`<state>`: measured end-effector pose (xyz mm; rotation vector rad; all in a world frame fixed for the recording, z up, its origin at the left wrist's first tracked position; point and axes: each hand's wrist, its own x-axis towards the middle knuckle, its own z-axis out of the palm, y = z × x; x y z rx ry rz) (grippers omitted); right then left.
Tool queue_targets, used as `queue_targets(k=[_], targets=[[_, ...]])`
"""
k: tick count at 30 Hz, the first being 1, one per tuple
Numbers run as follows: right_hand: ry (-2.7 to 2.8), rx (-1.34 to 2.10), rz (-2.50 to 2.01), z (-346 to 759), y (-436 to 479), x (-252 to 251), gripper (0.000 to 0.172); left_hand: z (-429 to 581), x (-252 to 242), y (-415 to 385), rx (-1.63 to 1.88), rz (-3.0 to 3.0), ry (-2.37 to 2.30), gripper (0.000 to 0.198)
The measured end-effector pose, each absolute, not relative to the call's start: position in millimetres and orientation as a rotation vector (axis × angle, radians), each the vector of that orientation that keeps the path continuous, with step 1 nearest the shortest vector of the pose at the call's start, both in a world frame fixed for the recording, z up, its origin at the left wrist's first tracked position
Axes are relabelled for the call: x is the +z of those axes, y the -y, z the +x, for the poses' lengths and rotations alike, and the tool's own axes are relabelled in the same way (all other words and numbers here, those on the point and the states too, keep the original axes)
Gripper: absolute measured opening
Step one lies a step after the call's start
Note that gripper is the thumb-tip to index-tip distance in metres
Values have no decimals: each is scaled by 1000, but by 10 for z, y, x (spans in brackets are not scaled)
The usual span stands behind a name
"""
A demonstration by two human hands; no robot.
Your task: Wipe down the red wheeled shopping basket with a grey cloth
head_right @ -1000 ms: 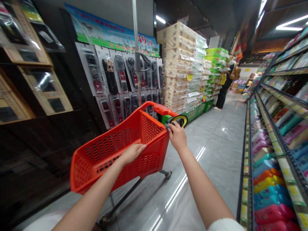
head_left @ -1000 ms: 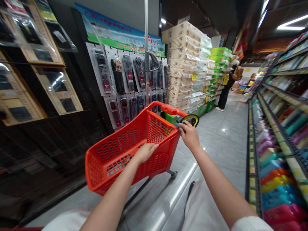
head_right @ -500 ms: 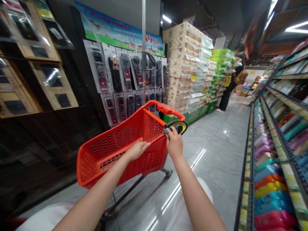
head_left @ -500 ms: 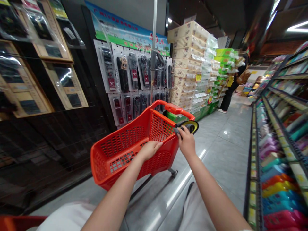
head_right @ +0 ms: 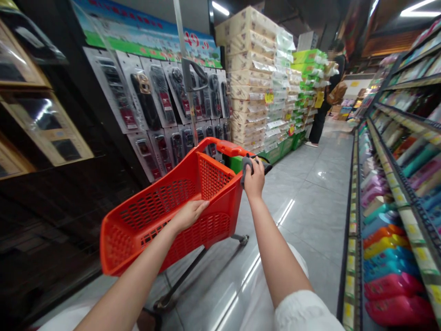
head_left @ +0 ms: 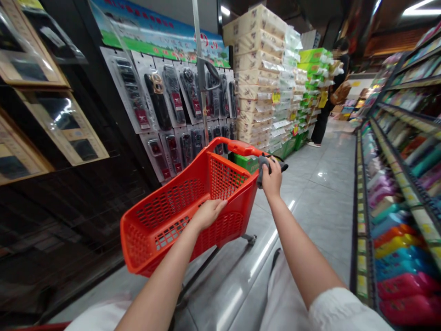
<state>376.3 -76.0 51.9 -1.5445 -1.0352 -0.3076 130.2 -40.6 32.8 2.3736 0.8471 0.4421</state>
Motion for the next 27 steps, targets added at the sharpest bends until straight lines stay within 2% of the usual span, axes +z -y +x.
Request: queue_targets(k=[4,8,14,16,23,27], targets=[[890,-234,-1468,3402,775,-34,53,1332,321,393,441,2374,-846,50],[784,-22,-1494,3056,869,-581,62,1310,331,391,439,2379,-816,51],[807,-71,-1418,3256,773,-235,61,1269,364,379,437,2377,-837,51],[818,-90,-1419,3279,751,-260,62,1274,371,381,437,2377,-848,51],[661,190,-1545,2880,924,-1355,61,1301,379,398,441,2356,-859,51],[624,205,-1514,2851,903,-1369,57,1305,380,392,437,2347,-889,52]])
